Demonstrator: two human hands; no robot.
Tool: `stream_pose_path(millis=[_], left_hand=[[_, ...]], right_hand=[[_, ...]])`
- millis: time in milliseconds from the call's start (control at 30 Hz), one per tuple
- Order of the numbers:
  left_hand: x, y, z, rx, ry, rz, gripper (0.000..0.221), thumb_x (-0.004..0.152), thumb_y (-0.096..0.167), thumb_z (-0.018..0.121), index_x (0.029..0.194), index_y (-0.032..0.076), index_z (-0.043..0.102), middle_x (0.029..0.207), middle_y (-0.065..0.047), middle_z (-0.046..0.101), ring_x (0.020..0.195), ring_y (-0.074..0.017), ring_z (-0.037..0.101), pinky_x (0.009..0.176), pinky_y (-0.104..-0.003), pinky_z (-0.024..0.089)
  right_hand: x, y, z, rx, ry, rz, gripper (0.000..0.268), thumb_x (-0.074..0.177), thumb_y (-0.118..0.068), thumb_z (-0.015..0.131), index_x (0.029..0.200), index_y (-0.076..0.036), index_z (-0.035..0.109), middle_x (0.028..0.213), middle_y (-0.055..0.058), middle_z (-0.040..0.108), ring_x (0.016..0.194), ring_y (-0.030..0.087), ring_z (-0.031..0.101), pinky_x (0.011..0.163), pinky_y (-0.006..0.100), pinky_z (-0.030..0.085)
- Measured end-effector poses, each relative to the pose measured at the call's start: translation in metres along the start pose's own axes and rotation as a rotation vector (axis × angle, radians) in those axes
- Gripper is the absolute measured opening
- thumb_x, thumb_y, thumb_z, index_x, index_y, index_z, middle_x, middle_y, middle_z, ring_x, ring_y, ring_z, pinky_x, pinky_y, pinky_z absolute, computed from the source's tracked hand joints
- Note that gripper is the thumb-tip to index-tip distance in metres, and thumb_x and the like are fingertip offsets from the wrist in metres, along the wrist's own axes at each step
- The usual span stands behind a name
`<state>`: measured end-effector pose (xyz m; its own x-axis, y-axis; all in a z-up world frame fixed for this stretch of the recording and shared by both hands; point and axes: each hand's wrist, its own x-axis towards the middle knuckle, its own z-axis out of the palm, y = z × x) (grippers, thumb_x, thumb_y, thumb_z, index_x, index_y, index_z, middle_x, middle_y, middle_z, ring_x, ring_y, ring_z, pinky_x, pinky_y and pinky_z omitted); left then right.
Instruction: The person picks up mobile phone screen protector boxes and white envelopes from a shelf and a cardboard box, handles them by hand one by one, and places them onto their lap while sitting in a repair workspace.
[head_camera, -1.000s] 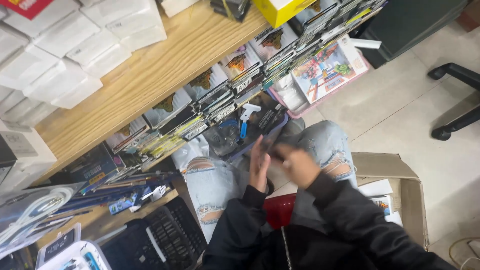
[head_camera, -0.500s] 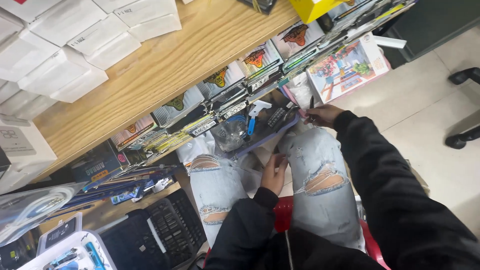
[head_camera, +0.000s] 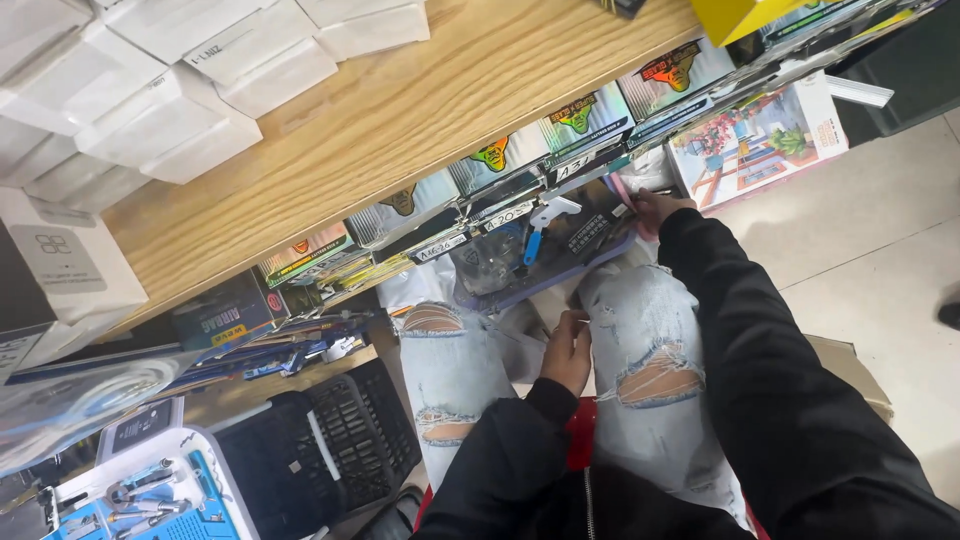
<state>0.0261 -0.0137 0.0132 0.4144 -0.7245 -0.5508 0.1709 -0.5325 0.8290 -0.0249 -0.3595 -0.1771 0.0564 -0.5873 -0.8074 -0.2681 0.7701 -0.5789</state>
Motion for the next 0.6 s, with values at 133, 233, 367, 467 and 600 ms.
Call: stream_pose_path(millis=[133,233,367,467,600], left_hand=[[0.000,-0.006,-0.002,0.013,-0.028,0.001,0.033,0.108,0.027,0.035,0.135,0.012,0.048,0.125,-0.021,0.064,0.129,-0.0398,0.055,0.112,-0.057,0.042],[0.003,-0.011,0.001,0.023,-0.005,-0.010,0.034,0.108,0.029,0.034,0.135,0.013,0.048,0.125,-0.020,0.064,0.130,-0.0382,0.055,0.113,-0.056,0.041],[0.001,-0.003,0.000,0.025,-0.048,-0.050,0.034,0.108,0.032,0.035,0.136,0.015,0.047,0.127,-0.018,0.063,0.131,-0.0358,0.054,0.114,-0.053,0.041],[0.000,0.000,0.001,0.021,-0.050,-0.043,0.033,0.108,0.029,0.036,0.136,0.014,0.046,0.127,-0.020,0.063,0.131,-0.0371,0.054,0.114,-0.054,0.041],[-0.004,0.003,0.002,0.036,-0.060,-0.040,0.034,0.108,0.032,0.036,0.136,0.017,0.045,0.126,-0.018,0.064,0.131,-0.0353,0.054,0.114,-0.053,0.042]], right_hand=[[-0.021,-0.001,0.015,-0.370,0.156,-0.188,0.064,0.074,-0.028,0.095,0.125,-0.014,0.058,0.123,0.011,0.062,0.100,0.037,0.071,0.066,0.048,0.070],[0.002,0.011,0.017,-0.989,0.249,-0.688,0.024,0.090,-0.023,0.076,0.111,-0.035,0.070,0.115,-0.008,0.055,0.111,0.023,0.064,0.090,0.043,0.057],[0.041,0.029,0.003,-1.131,0.141,-0.750,0.018,0.099,-0.033,0.061,0.111,-0.035,0.075,0.121,-0.006,0.063,0.112,0.025,0.067,0.095,0.045,0.057],[-0.007,0.015,0.004,-1.212,0.061,-0.807,0.027,0.102,-0.026,0.055,0.120,-0.030,0.075,0.134,0.002,0.061,0.122,0.036,0.063,0.100,0.050,0.055],[-0.013,0.014,0.002,-1.493,0.119,-0.833,0.034,0.098,-0.025,0.059,0.126,-0.017,0.075,0.137,0.010,0.055,0.125,0.041,0.061,0.104,0.047,0.056]])
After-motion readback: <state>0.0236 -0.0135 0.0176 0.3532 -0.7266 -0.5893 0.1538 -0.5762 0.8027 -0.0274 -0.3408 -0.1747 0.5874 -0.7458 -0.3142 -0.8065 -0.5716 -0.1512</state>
